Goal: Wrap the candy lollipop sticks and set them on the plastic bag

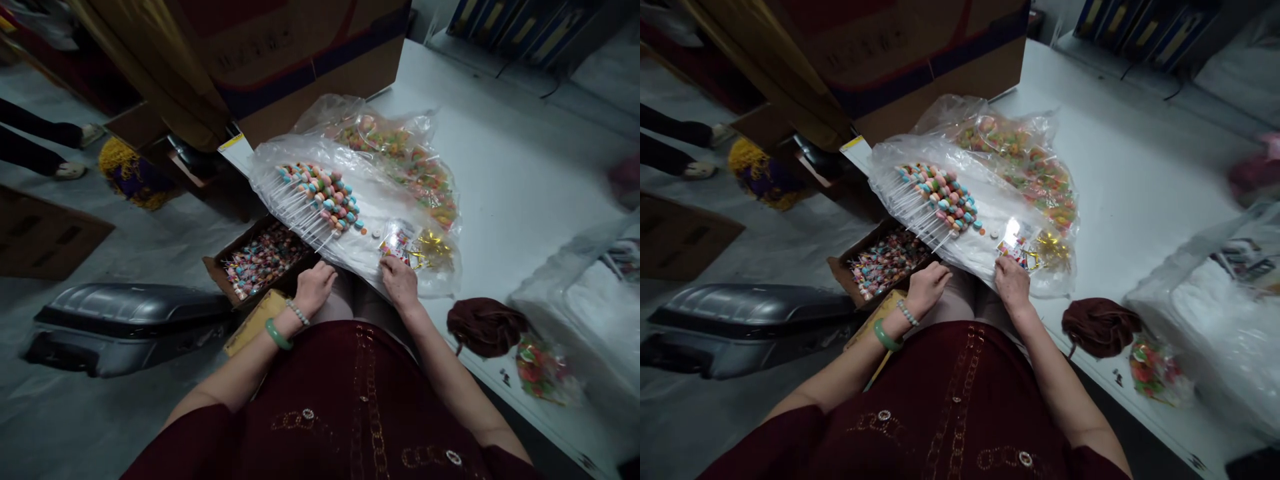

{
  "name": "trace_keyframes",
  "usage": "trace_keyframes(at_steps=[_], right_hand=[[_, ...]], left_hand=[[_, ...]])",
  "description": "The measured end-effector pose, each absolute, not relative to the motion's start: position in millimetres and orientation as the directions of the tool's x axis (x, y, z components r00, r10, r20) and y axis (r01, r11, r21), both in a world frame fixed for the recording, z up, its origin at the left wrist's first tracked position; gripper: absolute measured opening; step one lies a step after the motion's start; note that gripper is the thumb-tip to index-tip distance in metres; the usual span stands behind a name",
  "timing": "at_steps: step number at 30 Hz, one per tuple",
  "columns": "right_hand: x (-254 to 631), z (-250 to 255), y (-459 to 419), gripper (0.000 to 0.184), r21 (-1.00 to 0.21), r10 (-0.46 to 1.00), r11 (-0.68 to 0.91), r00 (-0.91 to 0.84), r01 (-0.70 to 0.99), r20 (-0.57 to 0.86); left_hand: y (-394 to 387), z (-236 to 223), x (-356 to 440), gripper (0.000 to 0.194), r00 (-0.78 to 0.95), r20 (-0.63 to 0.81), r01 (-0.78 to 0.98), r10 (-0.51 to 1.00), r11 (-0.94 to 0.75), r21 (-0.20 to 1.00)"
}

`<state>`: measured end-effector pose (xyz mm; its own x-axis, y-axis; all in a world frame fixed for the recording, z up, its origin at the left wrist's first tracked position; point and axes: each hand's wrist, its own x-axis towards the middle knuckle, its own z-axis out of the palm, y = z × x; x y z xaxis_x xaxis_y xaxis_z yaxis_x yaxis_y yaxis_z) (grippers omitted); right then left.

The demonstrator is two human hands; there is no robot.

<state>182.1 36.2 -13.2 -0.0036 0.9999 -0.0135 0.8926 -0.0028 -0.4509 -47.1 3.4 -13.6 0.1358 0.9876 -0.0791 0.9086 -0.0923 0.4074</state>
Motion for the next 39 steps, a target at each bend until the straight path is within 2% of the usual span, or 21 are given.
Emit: trace_keyframes(at_steps=[3, 6, 8, 11, 14, 18, 21, 24, 26, 28, 29, 31, 33, 34, 36, 39], right_hand=[[182.1, -9.3, 44.8, 0.025, -0.369, 0.997, -0.075, 0.059, 0.926, -0.054], [182.0, -10.4, 54.6, 0.027, -0.245, 0.988, -0.148, 0.156, 0.958, 0.011], [182.4, -14.0, 59.8, 0.029, -0.174, 0.984, -0.165, 0.173, 0.971, 0.03], [186.4, -20.0, 62.4, 0.028, -0.143, 0.991, -0.136, 0.137, 0.98, 0.002], [195.3, -23.9, 59.4, 0.029, -0.147, 0.996, -0.071, 0.078, 0.987, 0.039], [208.5, -26.1, 52.9, 0.026, -0.151, 0.987, -0.004, 0.028, 0.988, 0.16], [214.6, -24.9, 43.9, 0.025, -0.191, 0.942, 0.065, 0.003, 0.979, 0.335], [215.3, -19.9, 28.0, 0.027, -0.199, 0.857, 0.215, -0.086, 0.956, 0.508], [213.4, -14.9, 16.2, 0.026, -0.201, 0.826, 0.318, -0.167, 0.926, 0.538], [210.7, -9.7, 7.6, 0.022, -0.275, 0.839, 0.362, -0.183, 0.891, 0.513], [209.3, -7.6, 5.4, 0.021, -0.357, 0.858, 0.346, -0.138, 0.868, 0.496], [205.7, -5.1, 5.9, 0.027, -0.599, 0.91, 0.238, 0.041, 0.764, 0.413], [200.1, -5.2, 11.6, 0.032, -0.843, 0.971, 0.081, 0.148, 0.532, 0.186], [196.1, -5.8, 15.3, 0.03, -0.917, 0.989, -0.008, 0.137, 0.399, 0.051], [185.5, -7.1, 22.0, 0.025, -0.962, 0.988, -0.15, 0.063, 0.23, -0.139], [165.4, -7.4, 27.3, 0.025, -0.963, 0.983, -0.178, -0.009, 0.203, -0.183]], left_hand=[[12.9, -5.7, -28.3, 0.027, 0.182, -0.017, 0.865, 0.983, -0.152, 0.478], [26.5, 1.0, -6.5, 0.023, 0.235, -0.012, 0.812, 0.972, -0.19, 0.552], [34.8, 3.0, 9.2, 0.019, 0.278, -0.028, 0.742, 0.96, -0.196, 0.641], [44.5, 0.9, 26.7, 0.013, 0.294, -0.083, 0.593, 0.952, -0.113, 0.797], [52.0, -4.8, 33.0, 0.013, 0.246, -0.165, 0.453, 0.955, 0.037, 0.891], [60.7, -8.1, 36.6, 0.019, 0.207, -0.265, 0.352, 0.942, 0.181, 0.918], [66.3, -2.1, 45.1, 0.03, 0.194, -0.359, 0.234, 0.913, 0.312, 0.921], [70.3, 6.2, 56.3, 0.042, 0.26, -0.494, 0.036, 0.829, 0.503, 0.863], [71.3, 9.1, 61.3, 0.043, 0.342, -0.527, -0.071, 0.778, 0.581, 0.811], [70.0, 9.0, 62.2, 0.037, 0.342, -0.502, -0.173, 0.794, 0.579, 0.797], [68.2, 8.3, 61.0, 0.034, 0.308, -0.477, -0.221, 0.823, 0.55, 0.806], [62.3, 7.0, 55.9, 0.029, 0.238, -0.417, -0.287, 0.877, 0.474, 0.833], [53.9, 6.9, 48.4, 0.029, 0.247, -0.372, -0.304, 0.895, 0.436, 0.847], [49.5, 7.4, 44.4, 0.03, 0.264, -0.361, -0.305, 0.894, 0.433, 0.848], [41.3, 8.9, 36.0, 0.033, 0.261, -0.373, -0.318, 0.89, 0.444, 0.837], [33.1, 11.1, 21.6, 0.037, 0.207, -0.421, -0.363, 0.883, 0.469, 0.805]])
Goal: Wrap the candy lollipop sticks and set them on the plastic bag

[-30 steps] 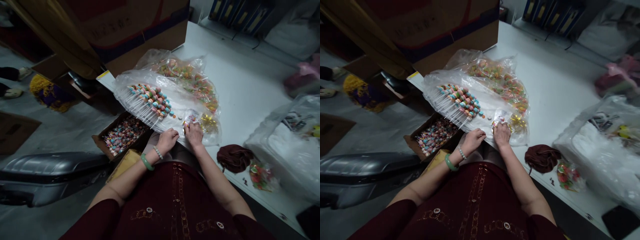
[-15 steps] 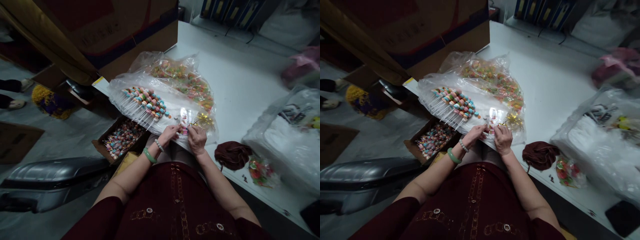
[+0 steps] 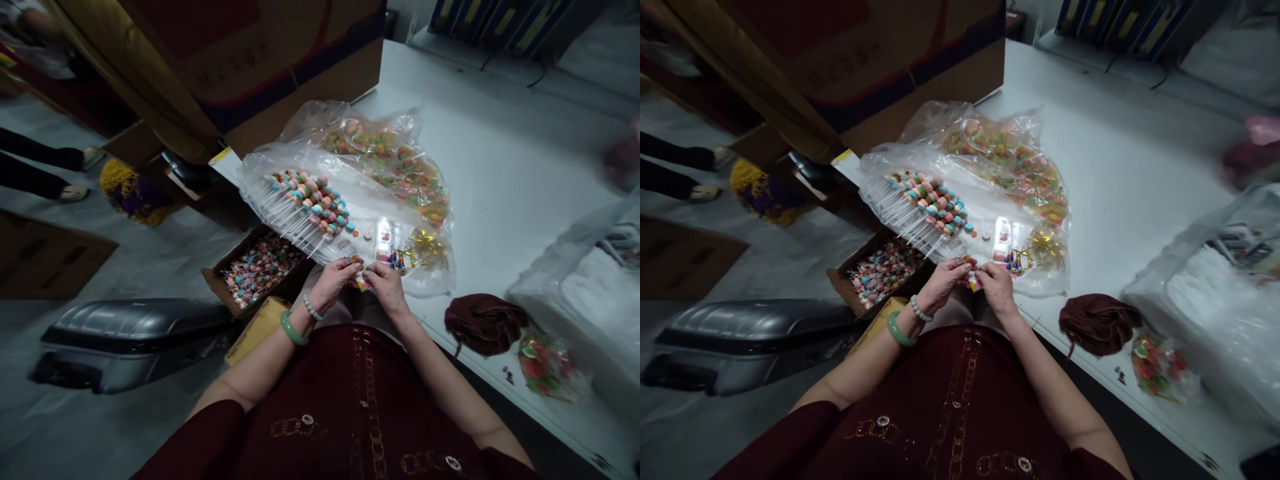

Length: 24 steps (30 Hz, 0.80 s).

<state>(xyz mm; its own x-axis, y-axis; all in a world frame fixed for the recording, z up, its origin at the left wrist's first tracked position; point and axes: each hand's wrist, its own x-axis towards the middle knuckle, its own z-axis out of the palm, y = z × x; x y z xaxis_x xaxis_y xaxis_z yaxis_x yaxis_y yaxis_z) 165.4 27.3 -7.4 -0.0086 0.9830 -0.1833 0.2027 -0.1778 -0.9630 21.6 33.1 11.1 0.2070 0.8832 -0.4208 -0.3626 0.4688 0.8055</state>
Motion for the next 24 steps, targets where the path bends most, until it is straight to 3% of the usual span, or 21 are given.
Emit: trace_keyframes(at_steps=[4, 6, 8, 10, 13, 18, 24], right_hand=[[136.6, -6.0, 34.6, 0.035, -0.957, 0.964, -0.218, -0.113, 0.188, -0.242], [120.3, -4.7, 44.3, 0.038, -0.949, 0.953, -0.276, -0.081, 0.152, -0.29], [101.6, -2.3, 58.1, 0.029, -0.928, 0.928, -0.369, -0.031, 0.045, -0.371], [81.9, 0.6, 73.8, 0.016, -0.855, 0.86, -0.508, -0.003, -0.106, -0.511], [57.6, 3.3, 95.7, 0.014, -0.716, 0.741, -0.657, -0.025, -0.236, -0.671], [47.3, 3.8, 118.0, 0.025, -0.592, 0.628, -0.764, -0.083, -0.258, -0.774], [41.8, 12.1, 122.0, 0.021, -0.513, 0.576, -0.806, -0.197, -0.294, -0.793]], left_hand=[[29.4, 11.0, -8.1, 0.035, 0.174, -0.471, -0.371, 0.865, 0.5, 0.782], [29.3, 9.1, -27.7, 0.034, 0.118, -0.508, -0.381, 0.853, 0.511, 0.77], [30.0, 5.7, -47.7, 0.032, 0.034, -0.531, -0.431, 0.847, 0.492, 0.757], [30.8, 1.3, -65.6, 0.029, -0.064, -0.546, -0.485, 0.835, 0.452, 0.748], [30.2, -4.8, -84.9, 0.027, -0.151, -0.568, -0.531, 0.809, 0.418, 0.737], [26.5, -8.8, -93.4, 0.025, -0.129, -0.571, -0.6, 0.811, 0.394, 0.696], [29.8, -7.6, -84.3, 0.012, -0.158, -0.607, -0.675, 0.779, 0.364, 0.642]])
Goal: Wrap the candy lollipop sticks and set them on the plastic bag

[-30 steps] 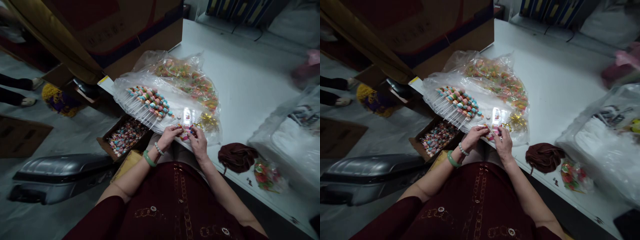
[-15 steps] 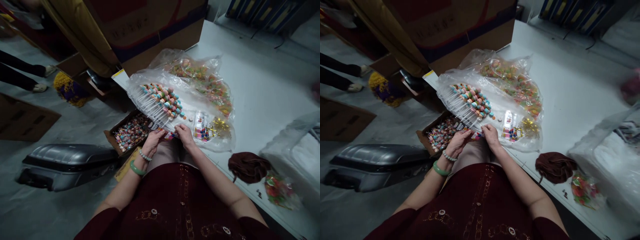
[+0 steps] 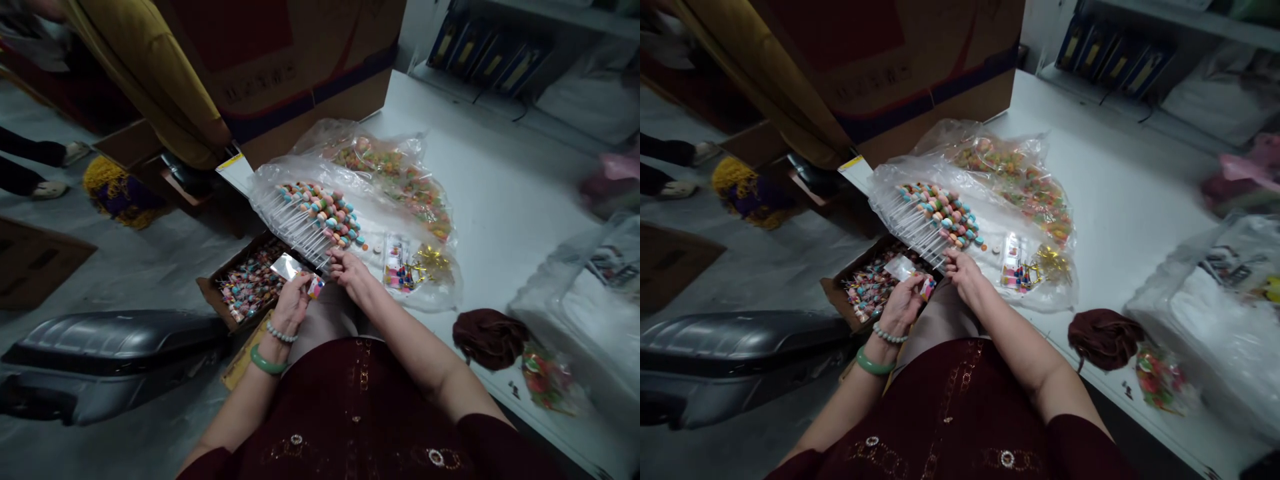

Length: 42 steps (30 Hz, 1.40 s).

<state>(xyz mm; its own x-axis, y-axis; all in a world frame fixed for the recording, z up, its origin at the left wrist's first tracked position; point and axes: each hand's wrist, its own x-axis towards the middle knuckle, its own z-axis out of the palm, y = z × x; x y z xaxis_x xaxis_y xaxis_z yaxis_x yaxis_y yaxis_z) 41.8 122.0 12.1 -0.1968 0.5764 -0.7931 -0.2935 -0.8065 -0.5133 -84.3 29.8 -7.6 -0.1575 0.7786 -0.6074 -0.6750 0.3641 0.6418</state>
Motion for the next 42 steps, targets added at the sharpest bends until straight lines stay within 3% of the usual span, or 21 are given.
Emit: trace_keyframes(at_steps=[4, 10, 15, 18, 20, 22, 26, 29, 32, 35, 38, 42], right_hand=[[43.7, 16.0, 109.7, 0.02, -0.567, 0.635, -0.753, -0.145, -0.335, -0.758], [109.0, 11.2, 56.8, 0.014, -0.744, 0.776, -0.592, 0.031, -0.31, -0.63], [180.1, -4.1, 18.1, 0.033, -0.898, 0.883, -0.438, 0.207, 0.035, -0.422], [206.4, -11.4, 1.6, 0.035, -0.873, 0.91, -0.363, 0.327, 0.326, -0.257], [215.9, -13.7, -7.0, 0.037, -0.817, 0.911, -0.355, 0.363, 0.455, -0.193], [221.4, -14.9, -13.2, 0.036, -0.783, 0.918, -0.348, 0.357, 0.516, -0.174], [230.1, -17.1, -18.7, 0.034, -0.801, 0.921, -0.347, 0.339, 0.489, -0.192], [237.2, -17.7, -19.5, 0.034, -0.807, 0.915, -0.356, 0.351, 0.472, -0.198], [239.7, -16.5, -19.2, 0.033, -0.814, 0.919, -0.344, 0.346, 0.467, -0.19], [234.2, -15.0, -18.5, 0.034, -0.833, 0.935, -0.303, 0.312, 0.462, -0.167], [224.6, -14.8, -18.4, 0.032, -0.824, 0.943, -0.285, 0.297, 0.489, -0.15], [215.9, -13.1, -20.3, 0.031, -0.765, 0.946, -0.274, 0.307, 0.583, -0.105]], left_hand=[[27.2, 1.5, -87.1, 0.015, -0.146, -0.577, -0.667, 0.804, 0.351, 0.658], [29.1, 19.5, -78.5, 0.022, -0.091, -0.432, -0.507, 0.897, 0.332, 0.796], [57.9, 11.3, -31.5, 0.019, -0.082, -0.293, -0.195, 0.953, 0.273, 0.942], [81.5, 2.5, 5.1, 0.015, 0.007, -0.203, 0.142, 0.979, 0.2, 0.969], [97.5, -1.2, 27.4, 0.007, 0.074, -0.139, 0.408, 0.987, 0.098, 0.908], [112.0, -3.4, 45.7, 0.018, 0.135, -0.084, 0.637, 0.987, -0.022, 0.77], [130.8, -8.0, 66.4, 0.029, 0.215, -0.109, 0.853, 0.97, -0.133, 0.504], [134.0, -13.1, 68.9, 0.021, 0.195, -0.083, 0.856, 0.977, -0.128, 0.501], [129.6, -14.1, 65.2, 0.007, 0.119, -0.056, 0.694, 0.991, -0.042, 0.718], [119.3, -7.9, 61.0, 0.01, 0.076, -0.245, 0.39, 0.967, 0.197, 0.9], [105.9, 1.3, 57.8, 0.023, 0.102, -0.395, 0.172, 0.913, 0.375, 0.911], [91.5, 7.4, 52.3, 0.024, 0.091, -0.431, -0.057, 0.898, 0.437, 0.898]])
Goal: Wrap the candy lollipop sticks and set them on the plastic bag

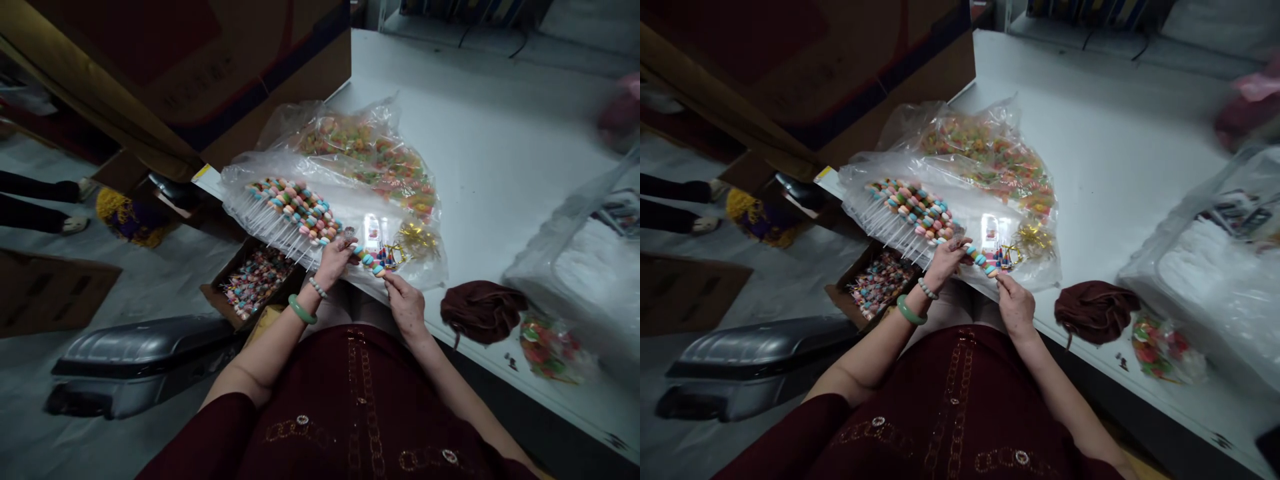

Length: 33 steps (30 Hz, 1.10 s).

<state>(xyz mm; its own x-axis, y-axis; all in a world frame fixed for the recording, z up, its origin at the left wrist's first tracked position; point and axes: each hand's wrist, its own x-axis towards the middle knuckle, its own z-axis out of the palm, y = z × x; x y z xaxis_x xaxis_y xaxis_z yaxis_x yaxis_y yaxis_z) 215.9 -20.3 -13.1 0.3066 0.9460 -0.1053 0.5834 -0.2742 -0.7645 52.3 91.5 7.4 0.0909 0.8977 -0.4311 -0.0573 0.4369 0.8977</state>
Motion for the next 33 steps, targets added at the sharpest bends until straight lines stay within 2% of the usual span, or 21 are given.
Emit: trace_keyframes(at_steps=[5, 11, 14, 19, 22, 25, 27, 31, 33], right_hand=[[212.4, -6.8, -23.9, 0.033, -0.654, 0.955, -0.247, 0.293, 0.714, -0.041], [209.0, -8.1, -27.5, 0.031, -0.637, 0.97, -0.171, 0.241, 0.752, 0.025], [205.6, -10.2, -25.6, 0.031, -0.653, 0.971, -0.177, 0.24, 0.736, 0.007], [197.9, -12.0, -12.7, 0.029, -0.682, 0.959, -0.246, 0.276, 0.689, -0.068], [195.9, -10.6, -5.1, 0.026, -0.696, 0.966, -0.258, 0.206, 0.67, -0.159], [194.9, -9.0, -2.7, 0.019, -0.736, 0.959, -0.25, 0.057, 0.629, -0.277], [192.6, -9.9, -3.4, 0.017, -0.791, 0.959, -0.238, 0.007, 0.564, -0.283], [180.6, -17.5, -4.8, 0.019, -0.871, 0.973, -0.227, 0.052, 0.436, -0.227], [171.5, -21.7, -3.7, 0.02, -0.902, 0.973, -0.229, 0.053, 0.366, -0.225]], left_hand=[[81.1, 2.9, 44.9, 0.027, 0.118, -0.391, -0.241, 0.913, 0.409, 0.88], [77.5, -5.8, 43.3, 0.036, 0.079, -0.339, -0.339, 0.937, 0.345, 0.875], [77.7, -11.3, 45.2, 0.03, 0.084, -0.328, -0.312, 0.941, 0.337, 0.888], [77.2, -21.2, 45.9, 0.011, 0.018, -0.261, -0.146, 0.965, 0.261, 0.954], [77.5, -20.5, 41.1, 0.01, -0.001, -0.196, -0.091, 0.981, 0.195, 0.977], [78.6, -16.5, 37.2, 0.02, 0.006, -0.266, -0.21, 0.964, 0.261, 0.942], [78.8, -14.6, 38.2, 0.026, -0.024, -0.366, -0.33, 0.93, 0.338, 0.882], [75.9, -12.9, 49.5, 0.03, -0.13, -0.461, -0.493, 0.878, 0.346, 0.798], [73.5, -11.5, 56.5, 0.033, -0.122, -0.495, -0.528, 0.861, 0.366, 0.766]])
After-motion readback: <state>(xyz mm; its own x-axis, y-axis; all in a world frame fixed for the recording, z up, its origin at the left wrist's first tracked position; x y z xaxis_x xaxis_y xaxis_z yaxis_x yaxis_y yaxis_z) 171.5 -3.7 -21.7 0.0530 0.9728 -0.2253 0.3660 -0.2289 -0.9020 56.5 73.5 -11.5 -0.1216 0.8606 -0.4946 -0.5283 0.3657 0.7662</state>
